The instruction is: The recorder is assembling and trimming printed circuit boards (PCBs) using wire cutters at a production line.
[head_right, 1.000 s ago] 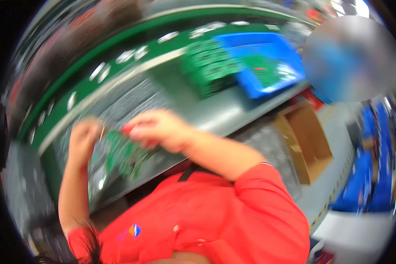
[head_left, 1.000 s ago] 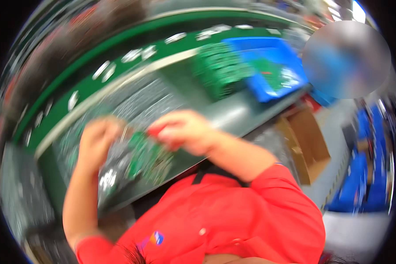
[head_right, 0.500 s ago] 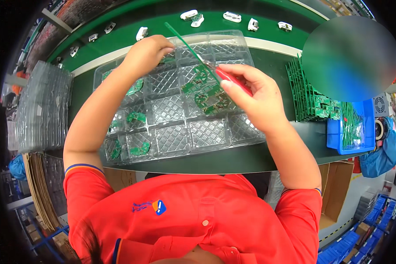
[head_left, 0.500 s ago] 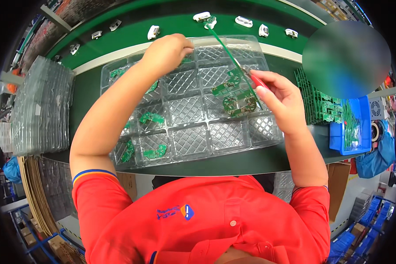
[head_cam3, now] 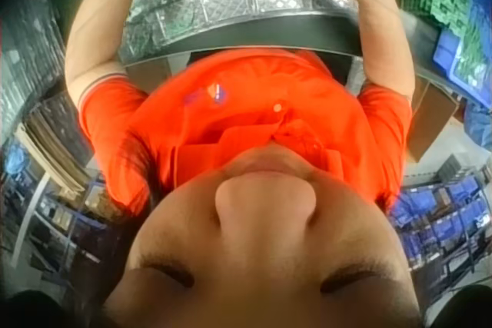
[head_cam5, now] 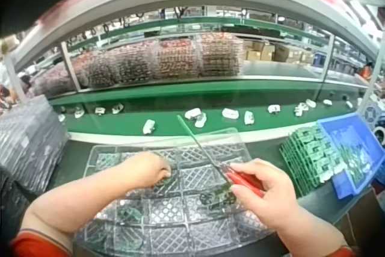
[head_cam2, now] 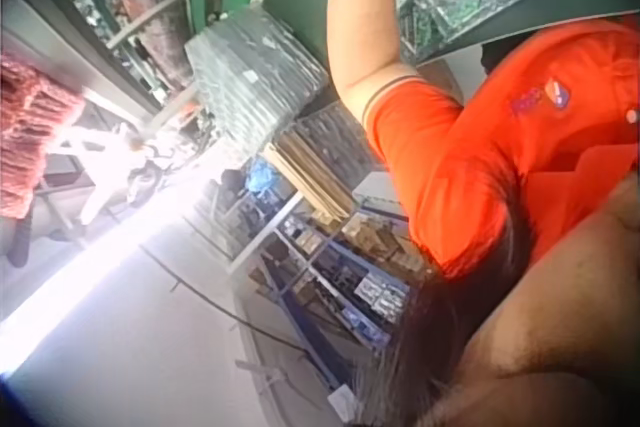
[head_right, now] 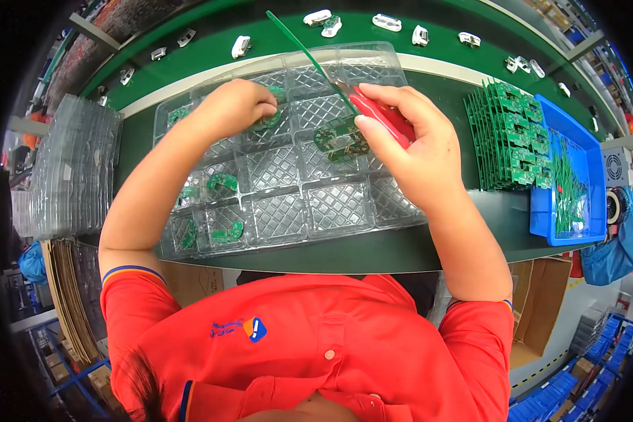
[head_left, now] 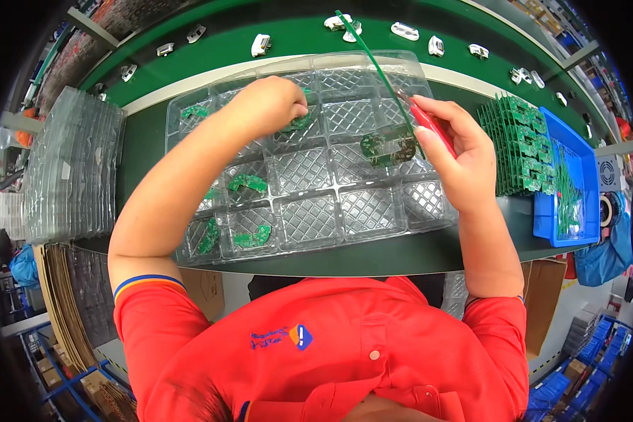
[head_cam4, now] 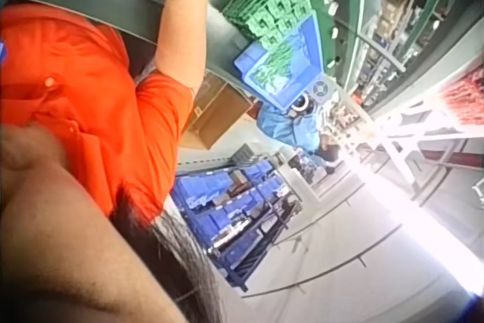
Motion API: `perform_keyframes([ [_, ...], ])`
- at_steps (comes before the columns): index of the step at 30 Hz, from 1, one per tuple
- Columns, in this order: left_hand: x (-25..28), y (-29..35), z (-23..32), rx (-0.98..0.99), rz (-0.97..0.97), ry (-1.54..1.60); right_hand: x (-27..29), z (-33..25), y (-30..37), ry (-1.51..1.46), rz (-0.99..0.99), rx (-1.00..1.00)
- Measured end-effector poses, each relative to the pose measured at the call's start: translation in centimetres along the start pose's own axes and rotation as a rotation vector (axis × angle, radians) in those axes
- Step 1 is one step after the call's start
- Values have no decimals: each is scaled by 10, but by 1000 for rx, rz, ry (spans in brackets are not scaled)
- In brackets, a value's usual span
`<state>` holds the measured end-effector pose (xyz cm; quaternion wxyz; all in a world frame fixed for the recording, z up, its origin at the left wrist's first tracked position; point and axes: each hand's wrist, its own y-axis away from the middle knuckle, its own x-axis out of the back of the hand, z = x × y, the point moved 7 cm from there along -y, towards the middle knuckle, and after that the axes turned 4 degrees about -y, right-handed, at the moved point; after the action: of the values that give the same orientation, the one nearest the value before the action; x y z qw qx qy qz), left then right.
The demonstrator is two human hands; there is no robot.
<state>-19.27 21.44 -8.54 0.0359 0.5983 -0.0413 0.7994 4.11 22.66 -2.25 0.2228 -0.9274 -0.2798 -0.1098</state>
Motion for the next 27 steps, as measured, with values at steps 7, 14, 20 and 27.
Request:
perform_keyframes([
  [7,30,30,101,-37,-68,799,-5,-14,13,-19,-16,61],
  [14,42,48,97,-52,129,952,-1,3,52,-459,-81,-188],
  [20,53,52,83,-56,184,1065,-7,17,65,-670,-3,-353],
  [27,63,83,120,-54,112,925,-9,-15,77,-551,-131,-150],
])
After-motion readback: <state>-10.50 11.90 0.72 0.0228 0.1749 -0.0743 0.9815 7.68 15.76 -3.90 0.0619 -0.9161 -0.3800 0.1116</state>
